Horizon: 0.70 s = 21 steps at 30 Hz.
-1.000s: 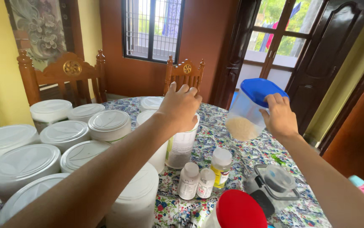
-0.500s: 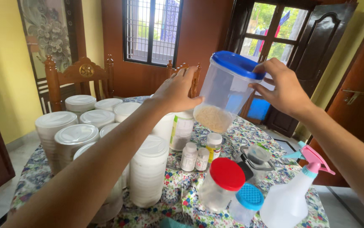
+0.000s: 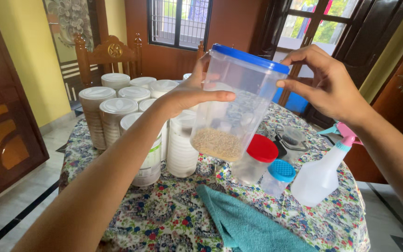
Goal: The person wipes multiple plastic containers and lids with a teal cloth on a floral tablecloth. They open and close some containers, spray one with a pink spray bottle, and wipe the exterior surfaces before placing them back on the table.
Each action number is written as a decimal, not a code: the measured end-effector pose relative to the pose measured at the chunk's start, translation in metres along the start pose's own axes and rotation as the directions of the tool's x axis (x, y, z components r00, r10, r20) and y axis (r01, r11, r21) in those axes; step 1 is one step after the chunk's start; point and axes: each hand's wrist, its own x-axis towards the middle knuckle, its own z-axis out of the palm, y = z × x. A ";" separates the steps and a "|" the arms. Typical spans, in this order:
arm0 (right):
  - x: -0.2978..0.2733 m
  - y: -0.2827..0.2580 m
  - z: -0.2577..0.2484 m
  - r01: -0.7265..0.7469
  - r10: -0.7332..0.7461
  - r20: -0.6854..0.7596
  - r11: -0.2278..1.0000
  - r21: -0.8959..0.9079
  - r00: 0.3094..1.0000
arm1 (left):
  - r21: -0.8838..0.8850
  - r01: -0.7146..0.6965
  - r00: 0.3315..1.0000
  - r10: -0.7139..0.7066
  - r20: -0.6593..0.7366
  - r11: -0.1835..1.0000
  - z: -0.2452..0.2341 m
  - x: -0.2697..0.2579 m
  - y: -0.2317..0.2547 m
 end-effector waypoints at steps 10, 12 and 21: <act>-0.112 -0.004 0.144 -0.552 0.555 -0.228 0.830 0.083 0.800 | -0.155 0.059 0.913 -0.117 -0.390 0.986 0.018 -0.123 -0.006; -0.144 -0.008 0.190 -0.682 0.688 0.051 0.703 0.203 0.724 | -0.176 0.122 0.883 -0.188 -0.430 0.977 0.019 -0.139 -0.006; -0.247 -0.008 0.295 -0.542 0.569 -0.013 0.776 -0.322 0.822 | -0.413 0.209 0.798 -0.399 -0.451 0.886 0.038 -0.193 0.003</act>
